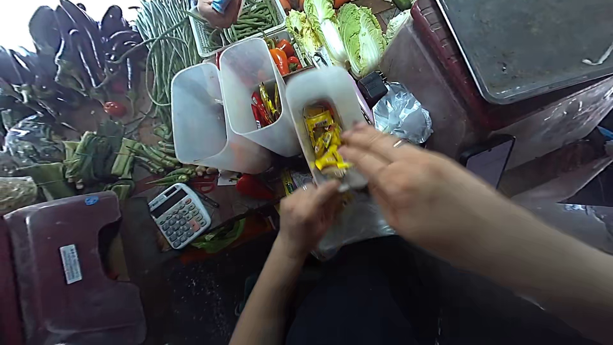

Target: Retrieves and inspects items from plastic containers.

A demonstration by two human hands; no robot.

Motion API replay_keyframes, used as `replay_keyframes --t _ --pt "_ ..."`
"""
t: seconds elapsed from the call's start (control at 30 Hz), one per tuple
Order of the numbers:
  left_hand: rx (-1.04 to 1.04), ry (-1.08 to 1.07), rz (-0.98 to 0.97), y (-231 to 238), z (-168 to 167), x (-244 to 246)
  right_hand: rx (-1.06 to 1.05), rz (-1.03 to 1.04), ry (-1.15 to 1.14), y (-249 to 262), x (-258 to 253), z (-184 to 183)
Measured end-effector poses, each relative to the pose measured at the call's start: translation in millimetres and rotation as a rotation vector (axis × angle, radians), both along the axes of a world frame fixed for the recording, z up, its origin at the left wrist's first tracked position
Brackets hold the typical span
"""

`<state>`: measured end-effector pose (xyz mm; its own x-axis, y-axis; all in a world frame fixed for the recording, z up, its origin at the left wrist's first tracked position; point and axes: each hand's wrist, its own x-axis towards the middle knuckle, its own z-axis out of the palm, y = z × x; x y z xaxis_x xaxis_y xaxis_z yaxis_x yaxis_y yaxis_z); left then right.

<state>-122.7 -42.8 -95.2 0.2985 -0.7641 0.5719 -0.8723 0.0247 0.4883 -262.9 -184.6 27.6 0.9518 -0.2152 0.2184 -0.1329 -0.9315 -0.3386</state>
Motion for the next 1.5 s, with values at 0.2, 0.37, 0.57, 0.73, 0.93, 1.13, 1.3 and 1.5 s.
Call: replay_keyframes --t 0.2,0.37,0.57,0.73,0.93,1.13,1.3,1.5 --pt "0.245 -0.009 0.207 -48.0 40.7 35.3 -0.050 -0.238 -0.106 -52.6 -65.7 28.7" --pt "0.127 0.271 0.210 -35.5 39.0 -6.2 0.077 -0.366 -0.196 -74.8 -127.8 22.9" --pt "-0.028 0.602 -0.155 -13.1 18.2 -113.3 0.769 0.010 -0.025 -40.0 -115.8 -72.3" --pt "0.193 0.193 0.367 25.1 -9.7 -101.2 0.599 0.049 -0.115 -50.0 -115.0 -88.1" --pt "0.896 0.441 0.825 39.2 -41.1 -94.5 0.481 0.166 0.071 -29.6 -66.3 -81.0" --pt "0.691 0.554 0.771 49.0 -38.2 -88.1 0.370 0.213 0.450 20.8 -1.3 -108.5" --pt "0.591 0.574 0.700 60.4 -23.3 -86.7 0.178 0.158 0.694 31.7 23.7 -143.3" --pt "0.336 0.587 0.697 94.8 -45.9 -127.5 -0.064 0.186 0.849 16.5 23.7 -155.9"
